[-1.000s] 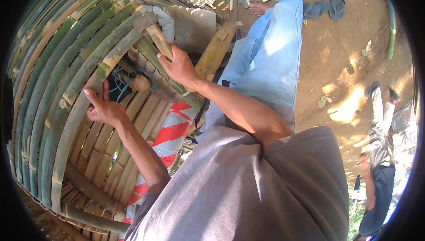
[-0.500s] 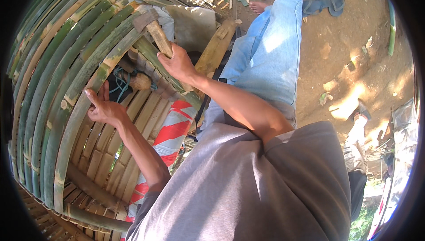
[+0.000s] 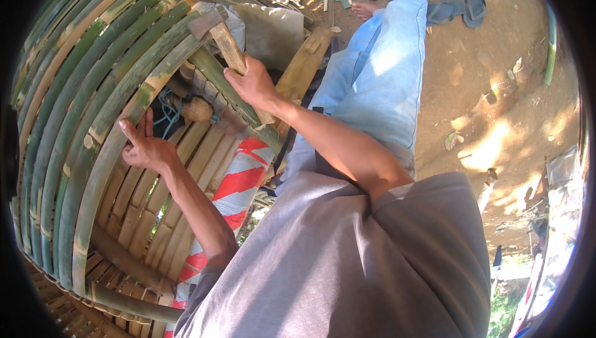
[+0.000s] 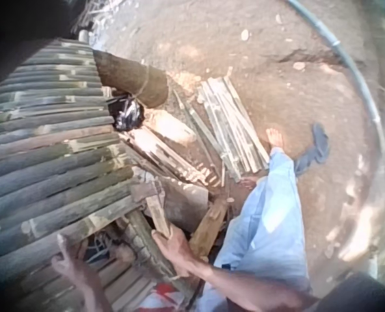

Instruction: The person uses a small axe to split bamboo strips and then hammers them into a curved bamboo framework. They repeatedly pick up bamboo pieces, split them, and secure them into the structure using the axe as a hammer.

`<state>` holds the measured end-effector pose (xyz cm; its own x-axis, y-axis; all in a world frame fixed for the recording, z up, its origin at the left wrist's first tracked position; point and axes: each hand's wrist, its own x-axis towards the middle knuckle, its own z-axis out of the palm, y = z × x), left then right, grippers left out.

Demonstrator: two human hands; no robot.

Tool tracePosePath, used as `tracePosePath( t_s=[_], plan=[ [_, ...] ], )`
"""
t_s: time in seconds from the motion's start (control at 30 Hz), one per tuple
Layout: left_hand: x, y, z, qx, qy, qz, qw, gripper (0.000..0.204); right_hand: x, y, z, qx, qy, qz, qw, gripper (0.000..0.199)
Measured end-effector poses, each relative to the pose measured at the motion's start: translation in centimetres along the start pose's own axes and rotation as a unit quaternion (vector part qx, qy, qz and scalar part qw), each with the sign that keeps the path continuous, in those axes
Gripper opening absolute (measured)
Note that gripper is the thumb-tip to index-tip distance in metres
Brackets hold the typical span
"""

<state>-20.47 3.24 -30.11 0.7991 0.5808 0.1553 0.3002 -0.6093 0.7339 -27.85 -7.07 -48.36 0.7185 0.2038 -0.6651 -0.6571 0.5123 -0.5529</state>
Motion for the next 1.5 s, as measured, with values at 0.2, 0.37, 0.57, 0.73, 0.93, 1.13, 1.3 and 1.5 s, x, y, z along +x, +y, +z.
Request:
tracePosePath(
  t_s=[0.2,0.37,0.57,0.73,0.93,1.13,1.3,1.5],
  plan=[
    [-0.1,0.3,0.3,-0.005,0.003,0.011,1.0,0.048,-0.1,0.8,0.6,0.034,0.0,-0.021,0.999,0.019],
    [-0.5,0.5,0.4,0.001,0.004,0.009,1.0,0.049,-0.7,-1.1,0.1,-0.023,0.018,-0.026,0.999,0.027],
    [-0.6,0.6,0.4,-0.003,0.007,0.01,1.0,0.048,-0.7,-0.4,0.2,-0.015,0.04,-0.059,0.997,0.028],
    [-0.5,0.7,0.6,-0.009,0.01,-0.007,1.0,0.047,-1.1,-0.5,0.1,-0.046,0.03,-0.04,0.998,0.03],
    [-0.1,0.4,0.2,-0.012,0.012,-0.009,1.0,0.043,-0.2,-3.6,-3.3,0.032,0.059,0.028,0.997,0.026],
    [-3.1,1.8,-0.3,-0.032,0.003,-0.048,0.998,0.035,0.1,-12.4,-20.7,0.008,0.329,-0.057,0.943,0.026],
    [-12.5,4.5,2.0,-0.073,-0.059,-0.062,0.994,0.032,-9.2,-22.6,-34.8,-0.084,0.428,-0.054,0.898,0.024],
    [-17.4,10.8,6.8,-0.219,-0.12,-0.221,0.943,0.031,-14.3,-28.1,-34.3,-0.152,0.376,-0.007,0.914,0.017]
  ],
)
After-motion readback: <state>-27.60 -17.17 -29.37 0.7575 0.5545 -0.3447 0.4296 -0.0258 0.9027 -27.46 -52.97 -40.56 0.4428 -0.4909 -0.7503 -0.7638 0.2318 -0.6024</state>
